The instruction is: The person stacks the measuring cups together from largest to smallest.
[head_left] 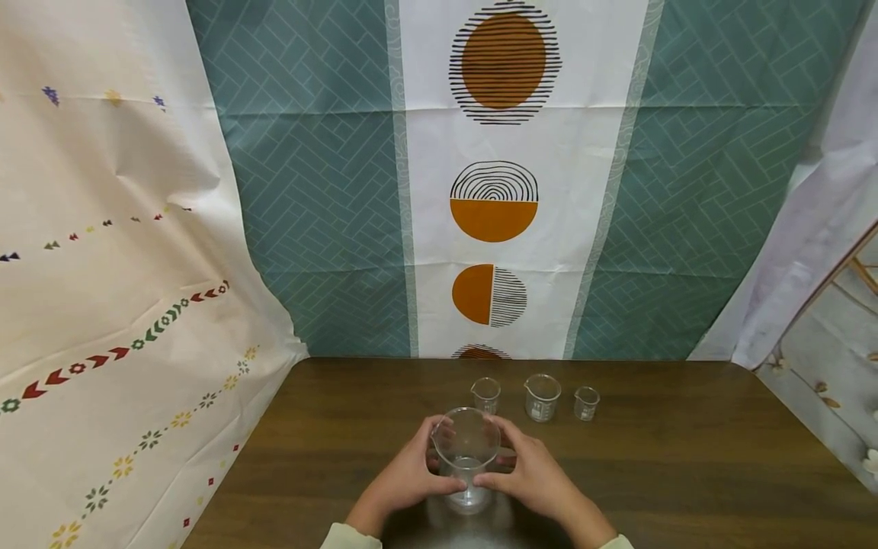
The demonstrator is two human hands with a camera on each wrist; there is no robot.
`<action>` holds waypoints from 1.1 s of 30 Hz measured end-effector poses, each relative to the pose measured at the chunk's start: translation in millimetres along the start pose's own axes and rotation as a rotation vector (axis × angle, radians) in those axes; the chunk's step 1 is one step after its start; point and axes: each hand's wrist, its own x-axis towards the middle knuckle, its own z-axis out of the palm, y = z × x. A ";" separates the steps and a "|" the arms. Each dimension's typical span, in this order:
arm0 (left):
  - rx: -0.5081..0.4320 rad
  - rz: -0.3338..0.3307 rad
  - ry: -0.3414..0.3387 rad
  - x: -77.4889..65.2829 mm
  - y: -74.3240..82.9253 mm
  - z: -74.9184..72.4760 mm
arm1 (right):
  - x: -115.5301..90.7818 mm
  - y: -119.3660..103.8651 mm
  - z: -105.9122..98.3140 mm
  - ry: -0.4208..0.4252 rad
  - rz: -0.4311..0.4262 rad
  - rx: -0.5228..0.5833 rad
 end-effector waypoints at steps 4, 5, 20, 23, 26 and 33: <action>-0.010 0.007 -0.017 -0.2 -2.8 -0.8 | -0.4 -0.2 1.2 0.001 -0.002 0.008; -0.013 0.011 -0.022 0.2 -3.6 -1.2 | -0.6 -0.4 1.6 0.002 -0.003 0.008; -0.161 0.153 -0.043 11.4 -14.6 5.7 | -2.9 2.7 7.2 0.006 -0.037 0.000; -0.186 0.169 -0.044 13.6 -13.4 8.3 | -2.8 2.9 6.2 0.018 -0.048 0.001; -0.209 0.172 -0.050 16.1 -11.6 9.9 | -2.7 2.8 4.4 0.030 -0.055 0.007; -0.217 0.165 -0.070 19.1 -15.0 11.3 | -1.8 3.0 0.5 0.021 -0.058 0.013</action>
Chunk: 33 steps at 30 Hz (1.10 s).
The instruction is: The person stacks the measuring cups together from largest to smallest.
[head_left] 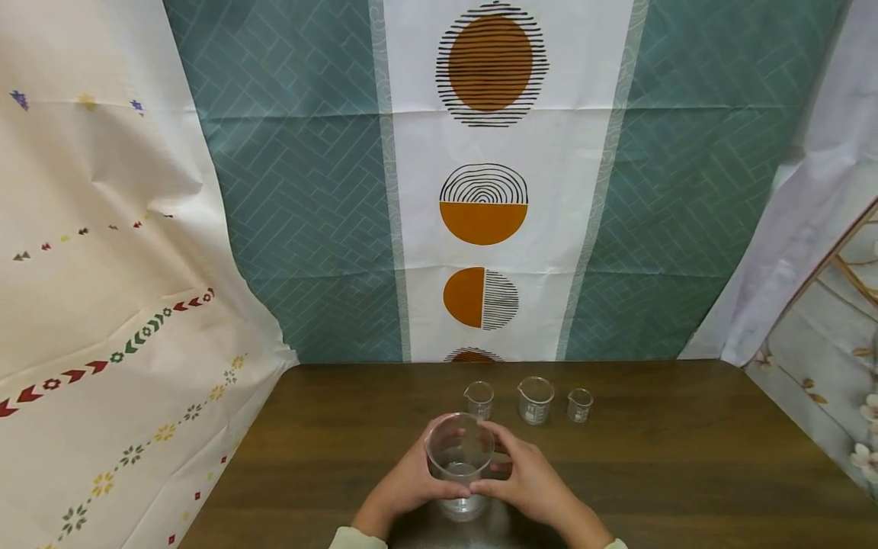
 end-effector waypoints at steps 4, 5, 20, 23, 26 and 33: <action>0.002 0.020 -0.010 -2.3 -3.7 -0.9 | 0.8 0.3 -0.4 -0.022 -0.001 -0.001; -0.002 0.026 -0.012 -2.8 -4.0 -1.1 | 1.1 0.5 -0.5 -0.026 -0.002 -0.001; 0.003 0.012 -0.020 -4.2 -5.0 -3.4 | 2.6 2.3 -5.7 -0.044 -0.031 -0.018; 0.010 0.022 -0.022 -4.0 -6.3 -3.2 | 1.8 3.4 -7.5 -0.038 -0.042 -0.021; 0.003 0.015 -0.021 -3.2 -7.0 -2.4 | 1.3 4.6 -10.4 -0.025 -0.060 -0.033; -0.008 -0.009 -0.024 -1.5 -7.2 -1.4 | 0.8 9.9 -18.2 0.020 -0.082 -0.088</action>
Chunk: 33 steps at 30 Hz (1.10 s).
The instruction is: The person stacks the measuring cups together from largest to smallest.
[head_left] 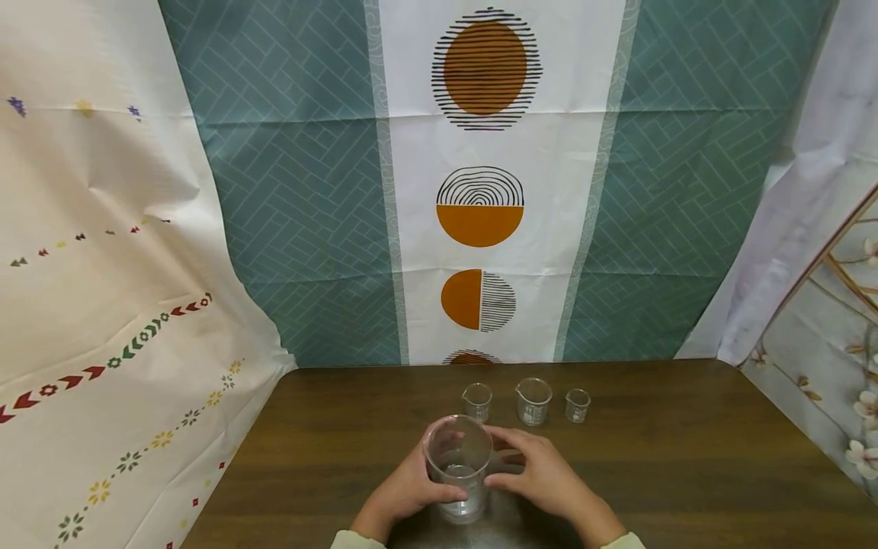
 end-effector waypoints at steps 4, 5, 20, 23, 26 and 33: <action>-0.001 0.000 -0.006 0.5 -1.2 -0.7 | 0.3 1.3 -3.0 0.018 0.009 -0.024; -0.002 0.002 -0.008 0.7 -1.4 -0.8 | 0.3 1.2 -3.9 0.021 0.012 -0.028; 0.001 0.018 -0.013 -0.1 -1.4 -0.7 | 0.3 2.1 -11.4 0.154 -0.009 -0.254; -0.014 0.004 -0.012 -0.6 -0.4 -0.9 | 0.4 3.2 -12.8 0.181 -0.004 -0.294; -0.026 -0.005 -0.011 -0.7 0.2 -0.8 | 1.2 4.6 -14.4 0.211 -0.008 -0.333; -0.027 -0.016 -0.009 -0.2 0.8 -0.8 | 3.6 8.3 -20.0 0.247 -0.008 -0.382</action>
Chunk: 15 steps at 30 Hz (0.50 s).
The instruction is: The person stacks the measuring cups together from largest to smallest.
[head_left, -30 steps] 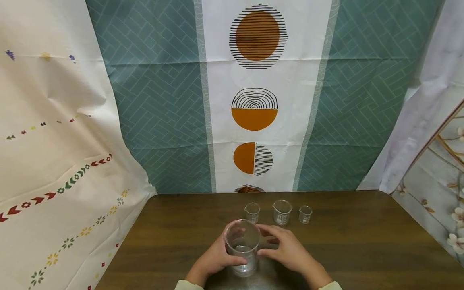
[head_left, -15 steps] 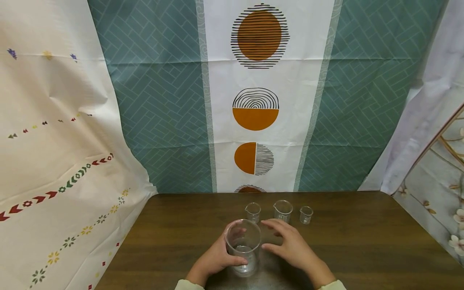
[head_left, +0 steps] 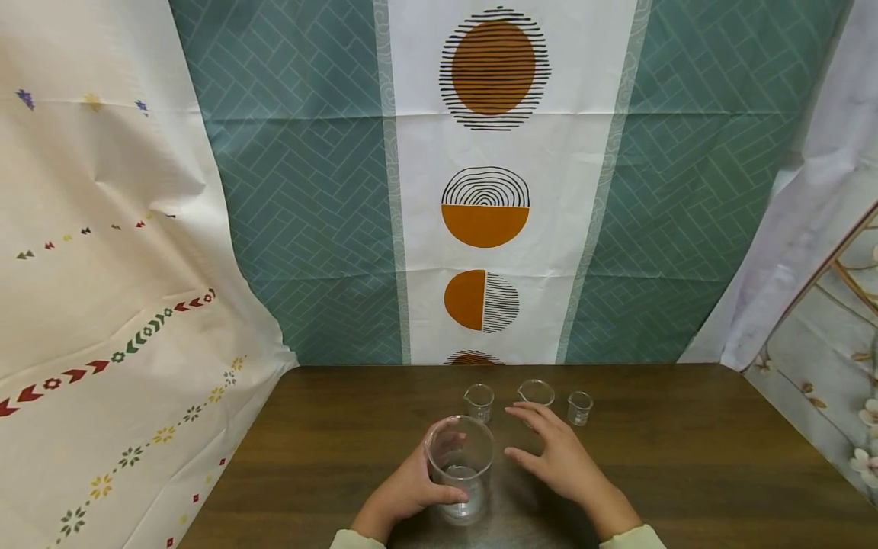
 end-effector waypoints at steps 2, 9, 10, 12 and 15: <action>0.003 0.002 0.003 0.3 -0.2 -0.2 | 1.3 1.5 -1.0 0.006 0.006 -0.012; 0.017 0.032 0.001 1.3 -3.4 -0.5 | 5.5 4.8 -4.1 0.025 0.000 -0.049; 0.019 0.034 0.001 1.4 -3.8 -0.5 | 6.2 5.1 -4.6 0.027 -0.004 -0.054; 0.016 0.036 0.000 1.2 -4.4 -0.4 | 7.3 5.5 -5.9 0.036 -0.014 -0.054; 0.004 0.035 -0.001 0.6 -4.1 0.0 | 8.4 6.4 -7.7 0.047 -0.028 -0.055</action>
